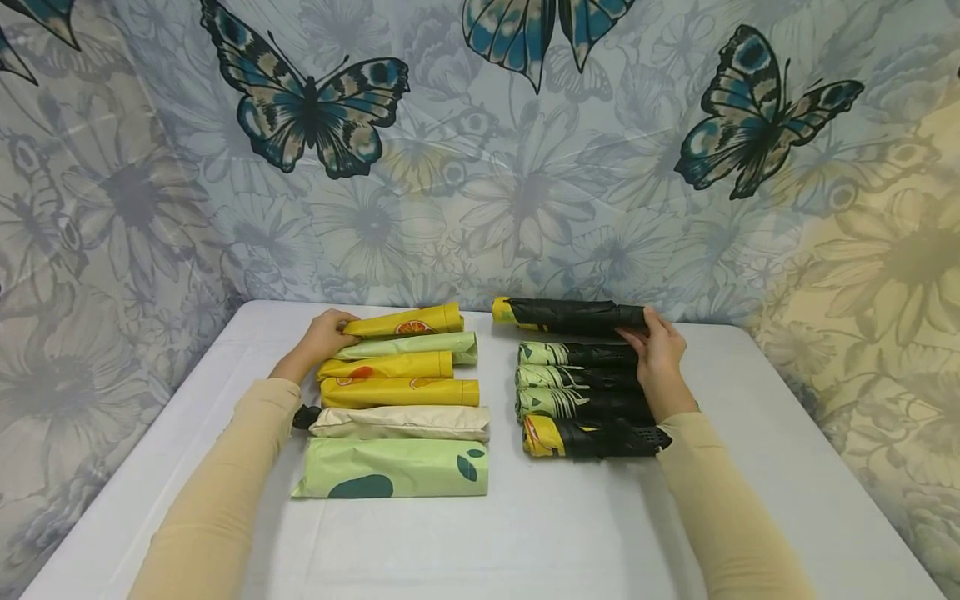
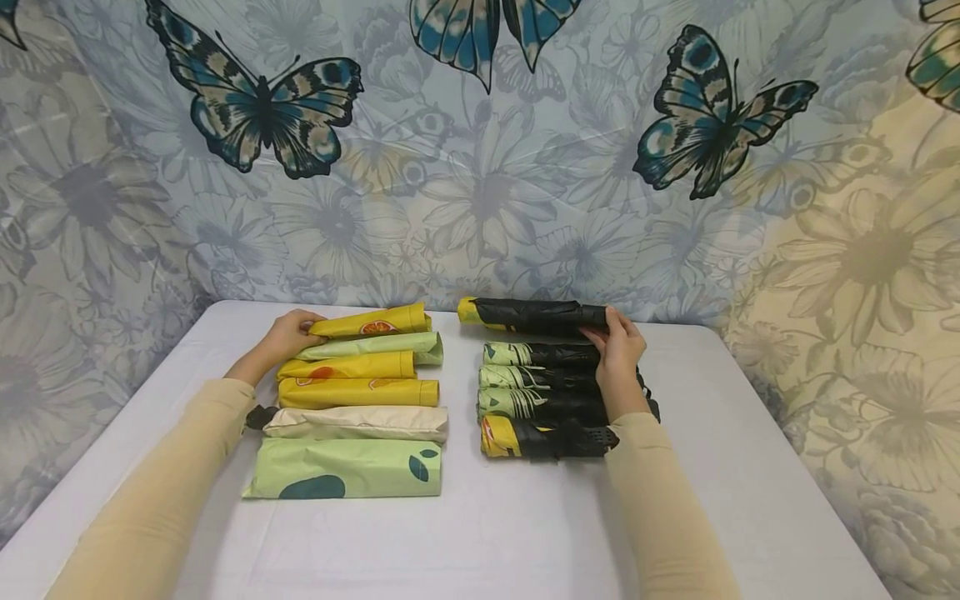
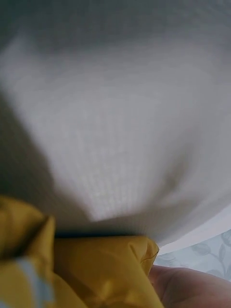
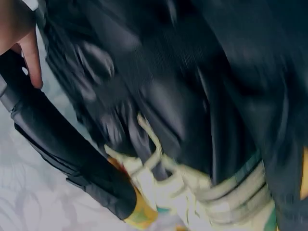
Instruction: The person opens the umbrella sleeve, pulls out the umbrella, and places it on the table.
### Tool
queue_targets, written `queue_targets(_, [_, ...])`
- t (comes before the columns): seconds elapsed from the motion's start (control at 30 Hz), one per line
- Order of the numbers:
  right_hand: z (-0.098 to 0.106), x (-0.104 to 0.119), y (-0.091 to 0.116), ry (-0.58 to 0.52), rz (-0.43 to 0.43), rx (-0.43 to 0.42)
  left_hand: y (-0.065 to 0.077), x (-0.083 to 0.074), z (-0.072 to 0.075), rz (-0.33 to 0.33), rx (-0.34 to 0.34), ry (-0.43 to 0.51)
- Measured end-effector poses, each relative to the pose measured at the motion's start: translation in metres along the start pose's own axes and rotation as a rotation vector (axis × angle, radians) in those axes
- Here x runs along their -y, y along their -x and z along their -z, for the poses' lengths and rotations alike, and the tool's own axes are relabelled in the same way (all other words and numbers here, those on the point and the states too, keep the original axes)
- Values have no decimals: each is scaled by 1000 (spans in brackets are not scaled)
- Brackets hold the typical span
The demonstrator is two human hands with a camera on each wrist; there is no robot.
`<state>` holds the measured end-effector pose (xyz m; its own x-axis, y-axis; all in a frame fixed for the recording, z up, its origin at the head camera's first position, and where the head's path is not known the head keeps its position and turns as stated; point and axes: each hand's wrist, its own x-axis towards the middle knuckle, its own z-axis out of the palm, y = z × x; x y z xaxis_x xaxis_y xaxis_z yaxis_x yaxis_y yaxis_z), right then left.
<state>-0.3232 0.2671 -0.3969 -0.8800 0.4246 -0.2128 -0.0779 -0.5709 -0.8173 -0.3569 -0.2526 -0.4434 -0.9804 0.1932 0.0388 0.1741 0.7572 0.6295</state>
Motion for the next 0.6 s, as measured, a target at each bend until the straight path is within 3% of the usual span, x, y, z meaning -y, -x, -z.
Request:
queue_targets(0.23, [20, 10, -5, 15, 24, -19, -2, 2, -1, -13, -8, -19])
queue_targets(0.4, [29, 14, -7, 156, 54, -19, -2, 3, -1, -21, -16, -27])
queue_targets(0.6, [32, 12, -12, 401, 115, -121, -1, 3, -1, -20, -15, -28])
